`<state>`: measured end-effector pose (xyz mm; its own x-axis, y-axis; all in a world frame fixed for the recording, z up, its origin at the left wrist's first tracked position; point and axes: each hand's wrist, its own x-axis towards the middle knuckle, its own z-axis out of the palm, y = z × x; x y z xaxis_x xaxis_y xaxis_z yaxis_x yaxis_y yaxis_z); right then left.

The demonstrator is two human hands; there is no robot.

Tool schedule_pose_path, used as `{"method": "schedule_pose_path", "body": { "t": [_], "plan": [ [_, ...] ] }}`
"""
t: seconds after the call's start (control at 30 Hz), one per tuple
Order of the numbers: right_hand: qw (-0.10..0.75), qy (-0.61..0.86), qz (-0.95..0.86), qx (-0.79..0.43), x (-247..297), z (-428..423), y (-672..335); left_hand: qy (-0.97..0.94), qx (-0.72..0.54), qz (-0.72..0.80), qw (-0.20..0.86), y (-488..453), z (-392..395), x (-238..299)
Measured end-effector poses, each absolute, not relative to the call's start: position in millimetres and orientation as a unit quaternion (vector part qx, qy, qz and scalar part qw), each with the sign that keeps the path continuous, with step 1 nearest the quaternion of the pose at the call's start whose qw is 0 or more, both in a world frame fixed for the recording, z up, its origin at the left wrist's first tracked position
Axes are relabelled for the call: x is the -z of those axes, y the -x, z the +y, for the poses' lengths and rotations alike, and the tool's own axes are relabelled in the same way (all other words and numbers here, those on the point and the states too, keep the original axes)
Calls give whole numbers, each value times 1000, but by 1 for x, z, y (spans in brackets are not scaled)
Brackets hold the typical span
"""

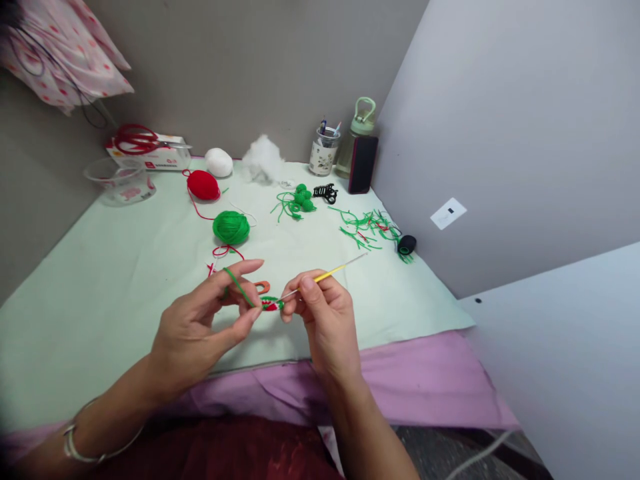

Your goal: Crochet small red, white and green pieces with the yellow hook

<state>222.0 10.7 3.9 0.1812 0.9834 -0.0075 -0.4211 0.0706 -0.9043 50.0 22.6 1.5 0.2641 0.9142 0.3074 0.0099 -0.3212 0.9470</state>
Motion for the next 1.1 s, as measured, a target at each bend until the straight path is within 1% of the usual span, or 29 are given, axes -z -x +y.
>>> {"method": "schedule_pose_path", "body": {
  "t": [0.1,0.43,0.8,0.93,1.1],
  "plan": [
    [657,414,-345,-527,-4,10,-220,-648,-503,358,446,-50,23,-3],
    [646,413,-354,-535,-5,10,-222,-637,-469,337,511,-48,30,-12],
    [639,418,-359,-536,-4,10,-223,-666,-431,317,520,-43,34,-13],
    [623,413,-368,-552,-5,11,-226,-674,-385,327,539,-38,37,-16],
    [558,398,-422,-593,-6,12,-233,-691,-286,319,582,-32,44,-25]
  ]
}}
